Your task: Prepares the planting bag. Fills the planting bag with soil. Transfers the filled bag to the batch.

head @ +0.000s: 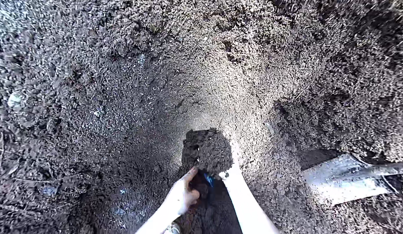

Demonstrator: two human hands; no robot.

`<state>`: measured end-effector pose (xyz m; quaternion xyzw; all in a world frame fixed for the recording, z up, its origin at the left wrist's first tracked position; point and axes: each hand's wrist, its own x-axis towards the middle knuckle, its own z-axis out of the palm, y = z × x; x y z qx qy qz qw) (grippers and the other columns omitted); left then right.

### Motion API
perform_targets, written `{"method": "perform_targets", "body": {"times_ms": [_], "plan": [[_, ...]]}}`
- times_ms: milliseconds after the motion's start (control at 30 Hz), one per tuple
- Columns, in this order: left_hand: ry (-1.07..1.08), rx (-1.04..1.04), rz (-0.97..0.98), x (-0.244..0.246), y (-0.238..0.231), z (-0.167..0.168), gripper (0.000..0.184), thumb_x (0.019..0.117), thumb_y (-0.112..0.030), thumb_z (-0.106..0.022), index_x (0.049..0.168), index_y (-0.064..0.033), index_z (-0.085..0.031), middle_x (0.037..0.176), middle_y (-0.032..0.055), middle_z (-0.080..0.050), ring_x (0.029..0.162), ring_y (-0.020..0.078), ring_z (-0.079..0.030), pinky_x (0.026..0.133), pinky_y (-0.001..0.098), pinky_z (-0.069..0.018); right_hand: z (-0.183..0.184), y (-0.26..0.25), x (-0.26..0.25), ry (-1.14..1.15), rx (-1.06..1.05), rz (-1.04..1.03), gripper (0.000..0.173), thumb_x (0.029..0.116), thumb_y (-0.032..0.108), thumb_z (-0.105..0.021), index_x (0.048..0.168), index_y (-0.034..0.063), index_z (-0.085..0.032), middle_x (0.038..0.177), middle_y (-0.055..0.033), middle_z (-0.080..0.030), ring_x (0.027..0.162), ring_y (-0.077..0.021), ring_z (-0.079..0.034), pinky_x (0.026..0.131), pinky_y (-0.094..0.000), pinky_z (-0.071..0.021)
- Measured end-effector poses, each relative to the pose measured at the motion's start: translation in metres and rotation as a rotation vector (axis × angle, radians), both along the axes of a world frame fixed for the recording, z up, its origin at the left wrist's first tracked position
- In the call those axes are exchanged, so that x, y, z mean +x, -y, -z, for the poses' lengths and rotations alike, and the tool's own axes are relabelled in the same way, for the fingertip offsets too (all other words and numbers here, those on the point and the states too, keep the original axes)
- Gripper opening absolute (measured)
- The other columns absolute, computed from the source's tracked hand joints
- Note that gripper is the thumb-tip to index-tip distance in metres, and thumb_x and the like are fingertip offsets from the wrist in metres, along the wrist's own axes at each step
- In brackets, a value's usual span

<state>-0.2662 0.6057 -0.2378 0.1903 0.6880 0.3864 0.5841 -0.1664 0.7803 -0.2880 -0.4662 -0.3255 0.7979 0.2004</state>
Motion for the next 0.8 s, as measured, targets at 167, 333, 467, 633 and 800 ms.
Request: {"method": "perform_targets", "body": {"times_ms": [167,333,467,633,800], "plan": [[0.020,-0.012,-0.029,0.005,-0.008,-0.004,0.066,0.0924,-0.002,-0.065,0.154,-0.0067,-0.040,0.123,0.0193,-0.063,0.082,0.0213,-0.069,0.079,0.0397,-0.0593,-0.037,0.030,0.024,-0.132,-0.239,0.011,0.066,0.1058,0.063,-0.012,0.118,0.0162,-0.058,0.095,-0.0030,-0.071,0.086,-0.0153,-0.070,0.071,-0.0377,-0.0602],[-0.073,-0.064,0.049,0.017,0.004,-0.005,0.056,0.0892,-0.001,-0.071,0.141,-0.0014,-0.050,0.123,0.0208,-0.064,0.095,0.0281,-0.071,0.088,0.0464,-0.0584,-0.055,0.059,0.039,0.094,-0.048,-0.103,0.057,0.1120,0.046,-0.017,0.142,0.0093,-0.049,0.123,-0.0063,-0.067,0.108,-0.0129,-0.066,0.091,-0.0359,-0.0573],[-0.174,-0.039,0.089,0.025,0.012,-0.010,0.063,0.0915,-0.004,-0.069,0.150,-0.0009,-0.045,0.148,0.0201,-0.052,0.125,0.0287,-0.062,0.106,0.0465,-0.0497,-0.069,0.068,0.052,0.256,0.532,-0.554,0.036,0.1057,0.013,-0.048,0.135,-0.0065,-0.056,0.138,-0.0160,-0.060,0.130,-0.0120,-0.055,0.113,-0.0272,-0.0424],[-0.234,0.021,0.104,0.022,0.020,-0.004,0.082,0.0898,-0.001,-0.067,0.162,-0.0089,-0.030,0.169,0.0067,-0.027,0.153,0.0181,-0.034,0.124,0.0401,-0.0310,-0.095,0.042,0.030,0.541,0.827,-1.088,0.042,0.1051,0.031,-0.055,0.139,0.0068,-0.061,0.145,-0.0149,-0.058,0.132,-0.0210,-0.058,0.114,-0.0376,-0.0455],[-0.361,-0.022,0.322,0.025,0.020,-0.006,0.073,0.0908,-0.001,-0.066,0.158,-0.0108,-0.040,0.170,0.0095,-0.025,0.151,0.0261,-0.038,0.119,0.0467,-0.0387,-0.079,-0.083,-0.030,0.599,1.314,-0.835,0.046,0.1065,0.035,-0.051,0.143,0.0075,-0.058,0.145,-0.0169,-0.058,0.138,-0.0312,-0.052,0.117,-0.0506,-0.0392]]}}
